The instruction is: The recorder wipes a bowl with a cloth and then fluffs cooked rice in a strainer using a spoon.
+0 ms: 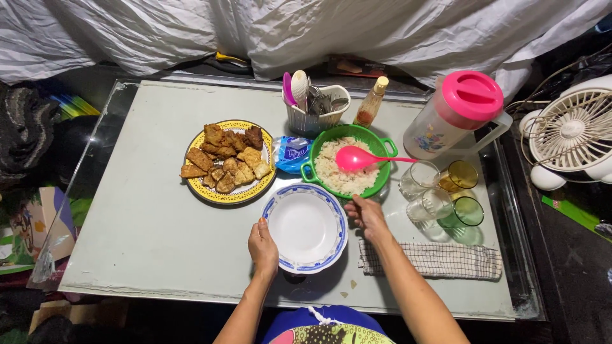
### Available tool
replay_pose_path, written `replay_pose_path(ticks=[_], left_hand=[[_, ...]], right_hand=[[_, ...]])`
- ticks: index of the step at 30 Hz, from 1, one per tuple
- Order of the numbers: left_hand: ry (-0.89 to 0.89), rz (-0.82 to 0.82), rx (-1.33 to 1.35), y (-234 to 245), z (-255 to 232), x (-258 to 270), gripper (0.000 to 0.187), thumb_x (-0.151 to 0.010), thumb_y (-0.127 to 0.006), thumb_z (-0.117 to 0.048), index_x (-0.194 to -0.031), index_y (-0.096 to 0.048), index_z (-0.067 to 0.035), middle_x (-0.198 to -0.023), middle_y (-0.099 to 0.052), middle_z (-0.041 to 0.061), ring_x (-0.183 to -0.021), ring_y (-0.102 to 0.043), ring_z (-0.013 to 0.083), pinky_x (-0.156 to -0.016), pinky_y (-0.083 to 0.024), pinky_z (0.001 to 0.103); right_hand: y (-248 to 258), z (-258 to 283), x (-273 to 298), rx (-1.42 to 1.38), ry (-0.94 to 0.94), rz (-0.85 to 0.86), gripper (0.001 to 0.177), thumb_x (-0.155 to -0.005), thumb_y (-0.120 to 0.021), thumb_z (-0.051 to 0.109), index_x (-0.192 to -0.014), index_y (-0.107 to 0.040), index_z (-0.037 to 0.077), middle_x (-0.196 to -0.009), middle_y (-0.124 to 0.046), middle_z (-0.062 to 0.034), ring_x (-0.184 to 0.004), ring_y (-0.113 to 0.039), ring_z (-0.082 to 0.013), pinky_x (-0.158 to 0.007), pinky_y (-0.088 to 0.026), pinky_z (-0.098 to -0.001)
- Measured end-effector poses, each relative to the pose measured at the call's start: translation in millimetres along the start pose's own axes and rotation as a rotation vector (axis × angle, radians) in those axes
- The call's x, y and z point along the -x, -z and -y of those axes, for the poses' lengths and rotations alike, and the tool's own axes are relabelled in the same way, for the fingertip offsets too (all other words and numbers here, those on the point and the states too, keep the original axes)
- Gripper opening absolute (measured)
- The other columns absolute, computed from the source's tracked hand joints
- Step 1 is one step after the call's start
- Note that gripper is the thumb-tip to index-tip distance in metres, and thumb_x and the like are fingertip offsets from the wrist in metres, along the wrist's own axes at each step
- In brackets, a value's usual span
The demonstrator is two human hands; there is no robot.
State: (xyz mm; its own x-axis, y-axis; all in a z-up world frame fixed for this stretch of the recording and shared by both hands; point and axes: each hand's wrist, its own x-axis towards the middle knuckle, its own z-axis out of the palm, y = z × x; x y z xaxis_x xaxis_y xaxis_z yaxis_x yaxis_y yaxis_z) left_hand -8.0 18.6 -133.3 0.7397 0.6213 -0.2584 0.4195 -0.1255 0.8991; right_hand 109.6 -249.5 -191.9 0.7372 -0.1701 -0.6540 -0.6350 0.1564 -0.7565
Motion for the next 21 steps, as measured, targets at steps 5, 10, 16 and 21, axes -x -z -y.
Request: replay_pose_path(ticks=[5, 10, 16, 21], left_hand=[[-0.01, 0.005, -0.007, 1, -5, 2, 0.05, -0.111, -0.042, -0.043, -0.092, -0.065, -0.004, -0.09, -0.068, 0.022, -0.091, -0.065, 0.0386, -0.083, -0.05, 0.047], [-0.012, 0.009, -0.012, -1, 3, 0, 0.049, -0.111, -0.041, -0.045, -0.093, -0.066, -0.006, -0.091, -0.069, 0.021, -0.094, -0.066, 0.0389, -0.085, -0.05, 0.046], [-0.019, 0.001, -0.006, 0, -5, 3, 0.048, -0.111, -0.041, -0.045, -0.095, -0.065, -0.006, -0.094, -0.07, 0.021, -0.097, -0.066, 0.0387, -0.087, -0.05, 0.047], [-0.004, 0.01, -0.014, 1, -9, 6, 0.047, -0.111, -0.041, -0.044, -0.097, -0.065, -0.006, -0.097, -0.07, 0.021, -0.101, -0.066, 0.0405, -0.09, -0.05, 0.048]], right_hand=[[2, -2, 18, 0.072, 0.009, 0.001, 0.038, -0.089, -0.073, 0.049, -0.102, -0.074, 0.013, -0.087, -0.079, -0.0075, -0.06, -0.07, -0.0088, -0.043, -0.05, -0.0171], [28, 13, 10, -0.007, 0.003, -0.118, 0.039, -0.093, -0.067, 0.049, -0.104, -0.066, 0.011, -0.082, -0.076, -0.0069, -0.053, -0.065, -0.0091, -0.039, -0.047, -0.018], [23, 18, 4, -0.084, 0.026, -0.133, 0.032, -0.091, -0.073, 0.041, -0.101, -0.065, 0.011, -0.078, -0.075, -0.0099, -0.05, -0.066, -0.0116, -0.038, -0.05, -0.0211], [0, 18, 38, -0.04, 0.016, -0.06, 0.033, -0.094, -0.07, 0.038, -0.095, -0.07, 0.005, -0.08, -0.077, -0.0128, -0.049, -0.066, -0.0095, -0.038, -0.048, -0.0185]])
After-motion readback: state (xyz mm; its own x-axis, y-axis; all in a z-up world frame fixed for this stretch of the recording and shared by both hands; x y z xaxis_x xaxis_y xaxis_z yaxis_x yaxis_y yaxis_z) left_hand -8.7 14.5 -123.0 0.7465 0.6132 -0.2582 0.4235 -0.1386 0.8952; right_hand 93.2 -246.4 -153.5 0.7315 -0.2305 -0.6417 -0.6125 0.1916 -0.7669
